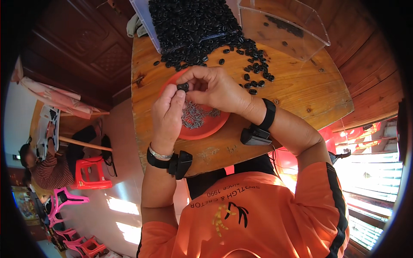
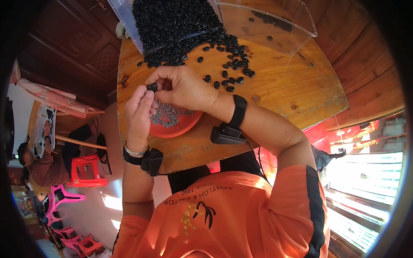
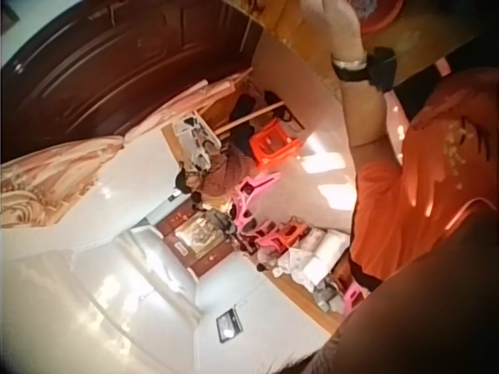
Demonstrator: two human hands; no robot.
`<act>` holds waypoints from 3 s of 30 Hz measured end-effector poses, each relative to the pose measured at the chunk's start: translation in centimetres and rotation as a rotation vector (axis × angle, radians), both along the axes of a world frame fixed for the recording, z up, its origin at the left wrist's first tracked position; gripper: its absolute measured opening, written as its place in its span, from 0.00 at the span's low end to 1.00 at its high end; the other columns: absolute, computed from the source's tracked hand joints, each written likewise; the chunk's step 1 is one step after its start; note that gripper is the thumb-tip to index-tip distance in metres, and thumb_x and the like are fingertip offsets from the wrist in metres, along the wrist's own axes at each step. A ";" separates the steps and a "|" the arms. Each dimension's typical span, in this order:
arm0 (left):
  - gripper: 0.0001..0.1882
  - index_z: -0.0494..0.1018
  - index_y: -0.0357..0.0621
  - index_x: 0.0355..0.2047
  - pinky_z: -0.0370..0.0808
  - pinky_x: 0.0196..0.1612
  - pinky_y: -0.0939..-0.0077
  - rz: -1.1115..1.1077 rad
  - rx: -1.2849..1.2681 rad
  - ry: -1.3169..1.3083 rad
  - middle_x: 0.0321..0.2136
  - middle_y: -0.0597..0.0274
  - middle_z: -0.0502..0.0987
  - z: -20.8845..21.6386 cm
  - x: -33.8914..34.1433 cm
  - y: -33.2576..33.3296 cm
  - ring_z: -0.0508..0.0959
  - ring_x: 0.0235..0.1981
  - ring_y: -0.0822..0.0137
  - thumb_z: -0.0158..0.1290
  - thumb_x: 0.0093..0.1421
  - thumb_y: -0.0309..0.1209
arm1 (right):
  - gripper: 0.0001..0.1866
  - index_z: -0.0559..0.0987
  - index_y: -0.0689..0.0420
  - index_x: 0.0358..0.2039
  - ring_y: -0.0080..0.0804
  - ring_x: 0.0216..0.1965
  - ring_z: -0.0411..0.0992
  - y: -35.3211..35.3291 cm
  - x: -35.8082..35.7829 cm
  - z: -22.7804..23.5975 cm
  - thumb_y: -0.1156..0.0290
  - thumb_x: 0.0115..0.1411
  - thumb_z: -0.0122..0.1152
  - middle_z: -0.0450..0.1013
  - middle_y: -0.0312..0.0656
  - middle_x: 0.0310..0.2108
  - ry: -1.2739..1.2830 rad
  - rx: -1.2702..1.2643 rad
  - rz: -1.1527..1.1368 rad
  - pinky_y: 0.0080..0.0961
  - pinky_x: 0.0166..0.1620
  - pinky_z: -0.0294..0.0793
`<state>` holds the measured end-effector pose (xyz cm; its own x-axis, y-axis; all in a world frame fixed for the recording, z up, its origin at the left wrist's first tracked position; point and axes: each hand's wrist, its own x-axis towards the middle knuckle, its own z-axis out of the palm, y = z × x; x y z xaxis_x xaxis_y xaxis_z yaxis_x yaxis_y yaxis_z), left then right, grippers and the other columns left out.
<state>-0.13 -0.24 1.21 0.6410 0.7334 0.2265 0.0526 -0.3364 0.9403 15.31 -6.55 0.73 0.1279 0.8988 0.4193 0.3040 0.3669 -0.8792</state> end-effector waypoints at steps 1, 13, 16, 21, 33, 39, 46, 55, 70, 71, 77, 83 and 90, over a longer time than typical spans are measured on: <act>0.10 0.69 0.36 0.29 0.63 0.22 0.84 -0.004 0.002 0.001 0.17 0.69 0.67 0.1 -0.2 0.2 0.66 0.19 0.79 0.45 0.61 0.31 | 0.15 0.77 0.59 0.41 0.15 0.30 0.71 0.1 0.1 0.1 0.82 0.51 0.61 0.74 0.32 0.30 0.089 -0.007 0.071 0.15 0.35 0.72; 0.10 0.64 0.37 0.40 0.70 0.30 0.75 -0.019 0.392 0.031 0.25 0.58 0.74 1.3 -0.7 -0.2 0.73 0.24 0.69 0.46 0.60 0.28 | 0.17 0.75 0.61 0.44 0.15 0.26 0.68 -0.4 1.1 1.2 0.80 0.53 0.62 0.72 0.32 0.28 0.421 -0.081 0.347 0.12 0.33 0.71; 0.10 0.64 0.37 0.40 0.70 0.29 0.73 0.000 0.446 0.045 0.25 0.55 0.74 1.1 -0.6 -0.2 0.75 0.24 0.64 0.46 0.60 0.28 | 0.17 0.75 0.61 0.45 0.15 0.27 0.68 -0.5 1.1 1.4 0.79 0.54 0.61 0.72 0.33 0.28 0.419 -0.097 0.354 0.12 0.33 0.71; 0.10 0.64 0.37 0.40 0.72 0.29 0.69 0.099 0.713 0.006 0.25 0.52 0.74 0.3 -0.6 0.0 0.76 0.25 0.59 0.45 0.60 0.28 | 0.16 0.74 0.61 0.46 0.15 0.27 0.69 -0.8 0.5 1.9 0.79 0.56 0.59 0.72 0.33 0.28 0.404 -0.115 0.333 0.13 0.33 0.71; 0.11 0.64 0.35 0.39 0.70 0.26 0.72 0.144 0.717 -0.126 0.22 0.57 0.74 -0.5 0.1 -0.8 0.74 0.21 0.66 0.40 0.64 0.32 | 0.15 0.75 0.61 0.46 0.14 0.28 0.69 -1.5 -0.1 2.3 0.77 0.57 0.58 0.74 0.33 0.30 0.390 -0.082 0.316 0.12 0.34 0.71; 0.12 0.65 0.35 0.38 0.69 0.25 0.71 0.254 0.775 -0.083 0.19 0.55 0.73 -1.0 0.1 -1.5 0.75 0.20 0.63 0.38 0.64 0.32 | 0.09 0.75 0.63 0.40 0.16 0.27 0.72 -1.4 -0.5 1.7 0.77 0.58 0.57 0.75 0.36 0.29 0.494 -0.055 0.341 0.14 0.33 0.74; 0.11 0.64 0.34 0.37 0.69 0.24 0.73 0.285 0.760 -0.077 0.18 0.56 0.72 -1.2 0.2 -1.9 0.74 0.19 0.65 0.37 0.64 0.31 | 0.09 0.75 0.64 0.40 0.15 0.28 0.72 -1.3 -0.3 1.8 0.77 0.59 0.56 0.74 0.35 0.29 0.413 -0.050 0.352 0.13 0.35 0.73; 0.13 0.64 0.35 0.39 0.69 0.27 0.81 0.123 0.477 -0.232 0.26 0.60 0.73 -0.9 0.7 -1.6 0.73 0.25 0.74 0.37 0.66 0.34 | 0.12 0.75 0.65 0.42 0.16 0.28 0.72 -0.7 0.0 1.5 0.79 0.57 0.57 0.75 0.36 0.28 0.426 0.005 0.337 0.15 0.35 0.74; 0.10 0.67 0.40 0.30 0.59 0.19 0.90 0.069 -0.131 -0.265 0.17 0.70 0.66 -1.1 0.3 -0.7 0.63 0.17 0.82 0.42 0.63 0.34 | 0.17 0.77 0.61 0.41 0.32 0.29 0.75 -0.3 -0.1 0.7 0.78 0.48 0.65 0.75 0.43 0.29 -0.357 0.328 -0.043 0.22 0.34 0.75; 0.10 0.67 0.40 0.30 0.59 0.19 0.90 0.072 -0.132 -0.265 0.17 0.70 0.66 -1.0 0.3 -0.7 0.63 0.17 0.82 0.42 0.63 0.34 | 0.17 0.77 0.60 0.40 0.35 0.29 0.75 -0.3 -0.2 0.7 0.77 0.47 0.65 0.74 0.44 0.29 -0.406 0.367 -0.066 0.24 0.34 0.74; 0.08 0.68 0.40 0.29 0.59 0.17 0.89 0.059 -0.185 -0.220 0.16 0.72 0.65 -0.8 0.5 -0.7 0.62 0.16 0.84 0.43 0.62 0.30 | 0.14 0.77 0.59 0.37 0.41 0.29 0.74 -0.6 -0.2 0.8 0.75 0.47 0.64 0.74 0.44 0.28 -0.551 0.355 -0.139 0.29 0.33 0.74; 0.08 0.68 0.41 0.28 0.58 0.16 0.89 0.053 -0.200 -0.206 0.16 0.72 0.65 -1.1 0.8 -1.1 0.61 0.16 0.84 0.42 0.63 0.30 | 0.13 0.77 0.59 0.35 0.42 0.30 0.74 -0.8 0.0 0.8 0.74 0.47 0.63 0.74 0.44 0.28 -0.592 0.300 -0.129 0.30 0.34 0.74; 0.09 0.68 0.40 0.29 0.59 0.19 0.87 0.060 -0.077 -0.231 0.15 0.71 0.64 -1.4 0.9 -1.0 0.62 0.16 0.82 0.43 0.63 0.31 | 0.13 0.78 0.59 0.35 0.41 0.30 0.75 -1.0 2.6 3.5 0.72 0.47 0.65 0.75 0.45 0.30 -0.577 0.334 -0.309 0.29 0.34 0.74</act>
<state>0.73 -1.23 -0.14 0.5336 0.7892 0.3039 -0.1491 -0.2658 0.9524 17.89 -7.59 4.23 0.0311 0.6703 0.7415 0.8177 0.4095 -0.4045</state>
